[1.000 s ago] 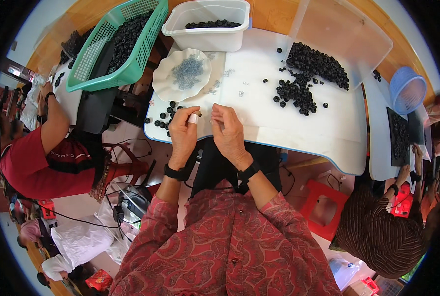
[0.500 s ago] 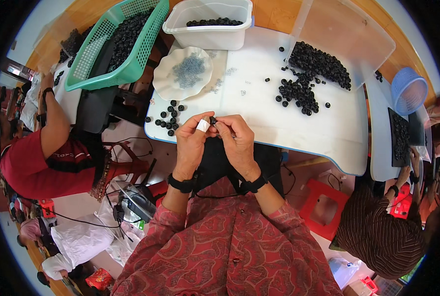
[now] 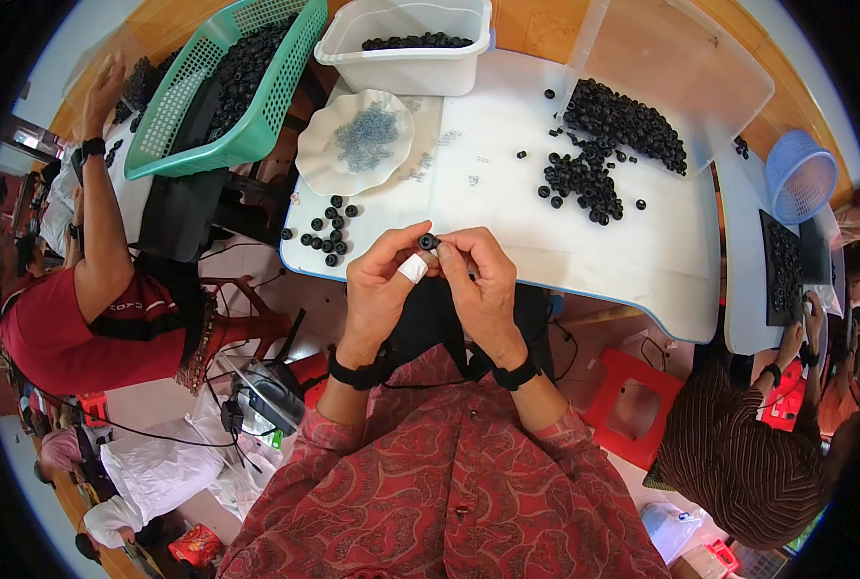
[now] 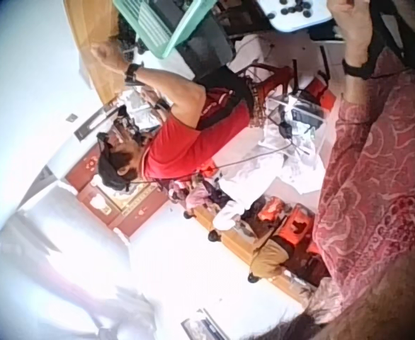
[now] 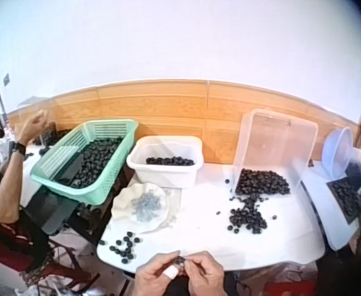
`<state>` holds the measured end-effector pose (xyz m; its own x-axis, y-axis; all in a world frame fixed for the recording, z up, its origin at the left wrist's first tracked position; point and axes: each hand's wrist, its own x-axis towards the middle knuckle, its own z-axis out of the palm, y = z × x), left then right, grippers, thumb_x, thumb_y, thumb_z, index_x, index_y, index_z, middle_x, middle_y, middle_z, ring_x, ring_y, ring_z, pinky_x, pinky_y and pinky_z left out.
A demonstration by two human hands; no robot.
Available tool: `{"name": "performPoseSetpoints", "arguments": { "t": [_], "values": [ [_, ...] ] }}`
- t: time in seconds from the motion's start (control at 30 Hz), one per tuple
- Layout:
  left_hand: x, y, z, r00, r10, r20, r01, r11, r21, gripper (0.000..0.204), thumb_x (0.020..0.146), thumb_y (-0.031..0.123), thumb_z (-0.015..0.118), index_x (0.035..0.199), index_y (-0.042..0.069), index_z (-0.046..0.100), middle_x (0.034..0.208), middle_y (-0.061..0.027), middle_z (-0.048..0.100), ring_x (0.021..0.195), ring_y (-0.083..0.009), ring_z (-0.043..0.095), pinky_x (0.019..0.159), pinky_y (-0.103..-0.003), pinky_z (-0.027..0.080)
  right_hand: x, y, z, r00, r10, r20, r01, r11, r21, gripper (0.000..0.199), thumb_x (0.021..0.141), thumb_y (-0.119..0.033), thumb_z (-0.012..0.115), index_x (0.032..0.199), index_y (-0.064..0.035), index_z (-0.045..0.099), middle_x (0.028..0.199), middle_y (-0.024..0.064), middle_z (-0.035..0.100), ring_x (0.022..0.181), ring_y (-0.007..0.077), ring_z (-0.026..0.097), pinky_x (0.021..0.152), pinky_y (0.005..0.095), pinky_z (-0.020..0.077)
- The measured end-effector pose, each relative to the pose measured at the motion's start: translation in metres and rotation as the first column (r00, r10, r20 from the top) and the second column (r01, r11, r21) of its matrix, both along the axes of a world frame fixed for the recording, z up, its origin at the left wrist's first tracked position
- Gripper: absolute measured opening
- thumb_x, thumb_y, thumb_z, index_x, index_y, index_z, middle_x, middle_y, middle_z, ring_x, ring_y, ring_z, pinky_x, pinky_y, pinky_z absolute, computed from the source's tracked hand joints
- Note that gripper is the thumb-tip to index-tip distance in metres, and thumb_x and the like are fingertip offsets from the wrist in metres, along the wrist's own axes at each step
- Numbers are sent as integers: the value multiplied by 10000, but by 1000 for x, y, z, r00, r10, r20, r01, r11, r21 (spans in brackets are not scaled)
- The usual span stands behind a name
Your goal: Assembling small black spheres onto white plastic components as part of a manufacturing task.
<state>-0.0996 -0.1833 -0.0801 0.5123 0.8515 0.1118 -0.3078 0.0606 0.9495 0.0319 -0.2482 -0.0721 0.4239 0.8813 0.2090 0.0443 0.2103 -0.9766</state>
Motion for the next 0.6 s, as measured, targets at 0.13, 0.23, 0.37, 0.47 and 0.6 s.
{"name": "performPoseSetpoints", "arguments": {
  "t": [0.13,0.23,0.37,0.47,0.6],
  "values": [
    [-1,-3,9,997,38,-73,-30,994,103,349,941,-71,566,1275,-24,655,1109,-72,644,987,-141,659,872,-265,553,2,-4,2,1000,18,16,-19,1000,24,90,1019,-25,585,1060,40,633,970,55,627,825,97,654,742,232,547],
    [0,-7,12,999,35,-32,-33,998,50,335,926,-75,589,1245,-17,670,1109,-69,646,982,-139,658,857,-260,548,4,-8,4,999,24,40,-25,1000,15,109,1028,-65,592,1049,33,632,956,52,620,794,88,632,711,228,527],
    [0,-8,12,995,68,-69,-58,990,131,314,905,-76,629,1207,-9,683,1086,-60,645,957,-134,659,829,-249,542,5,-10,5,997,10,72,-7,1000,-29,158,1038,-137,604,1018,16,634,867,25,608,729,69,581,656,224,487],
    [1,-9,10,992,92,-83,-76,981,178,302,894,-65,662,1185,7,695,1065,-56,645,935,-132,659,809,-247,541,5,-11,8,994,27,107,-16,995,-98,160,1039,-150,601,992,-1,629,786,2,593,689,59,549,618,223,457],
    [-1,-8,14,986,115,-123,-79,960,269,299,879,-50,693,1169,20,704,1045,-69,654,911,-140,667,779,-255,542,14,-14,8,972,110,209,-82,987,-138,173,1049,-162,576,974,-11,616,750,4,581,651,60,519,580,235,428]
  ]
}}
